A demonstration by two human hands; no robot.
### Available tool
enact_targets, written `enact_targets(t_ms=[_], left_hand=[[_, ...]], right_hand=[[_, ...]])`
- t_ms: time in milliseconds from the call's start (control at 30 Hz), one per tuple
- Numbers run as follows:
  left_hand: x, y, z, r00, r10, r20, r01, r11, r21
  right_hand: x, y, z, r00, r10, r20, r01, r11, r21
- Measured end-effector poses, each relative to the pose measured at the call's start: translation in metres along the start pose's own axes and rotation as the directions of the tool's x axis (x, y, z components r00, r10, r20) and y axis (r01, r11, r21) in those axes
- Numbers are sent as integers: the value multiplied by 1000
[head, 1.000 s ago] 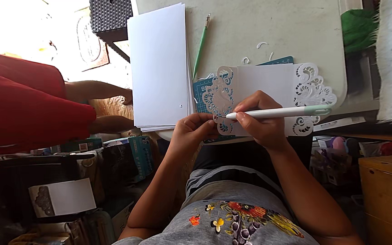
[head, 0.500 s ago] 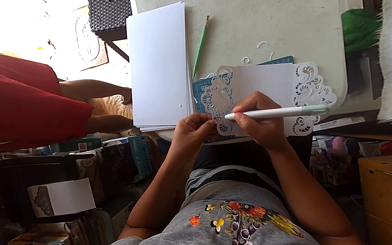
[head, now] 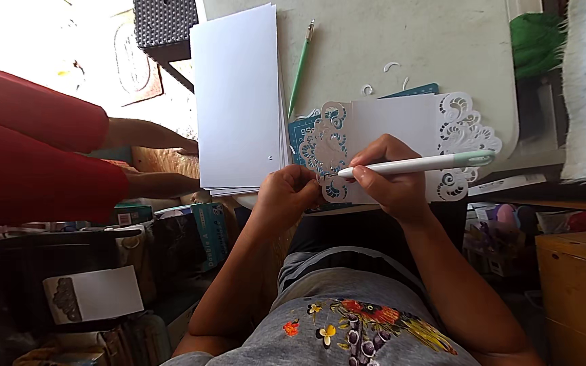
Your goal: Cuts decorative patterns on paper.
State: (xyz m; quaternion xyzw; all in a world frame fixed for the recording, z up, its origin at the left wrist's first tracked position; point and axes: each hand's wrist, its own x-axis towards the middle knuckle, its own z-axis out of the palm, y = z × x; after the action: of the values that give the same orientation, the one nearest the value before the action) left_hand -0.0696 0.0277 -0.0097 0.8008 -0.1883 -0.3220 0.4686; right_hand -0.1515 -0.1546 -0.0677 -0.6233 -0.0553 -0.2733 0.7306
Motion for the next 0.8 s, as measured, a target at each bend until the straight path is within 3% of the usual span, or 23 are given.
enact_targets(t_ms=[367, 800], left_hand=[[6, 9, -6, 996, -37, 78, 25, 988, 152], [11, 9, -10, 991, 42, 128, -72, 967, 243]], right_hand=[[1, -1, 1, 1000, 0, 11, 1, 999, -41], [1, -1, 2, 1000, -10, 14, 11, 998, -67]])
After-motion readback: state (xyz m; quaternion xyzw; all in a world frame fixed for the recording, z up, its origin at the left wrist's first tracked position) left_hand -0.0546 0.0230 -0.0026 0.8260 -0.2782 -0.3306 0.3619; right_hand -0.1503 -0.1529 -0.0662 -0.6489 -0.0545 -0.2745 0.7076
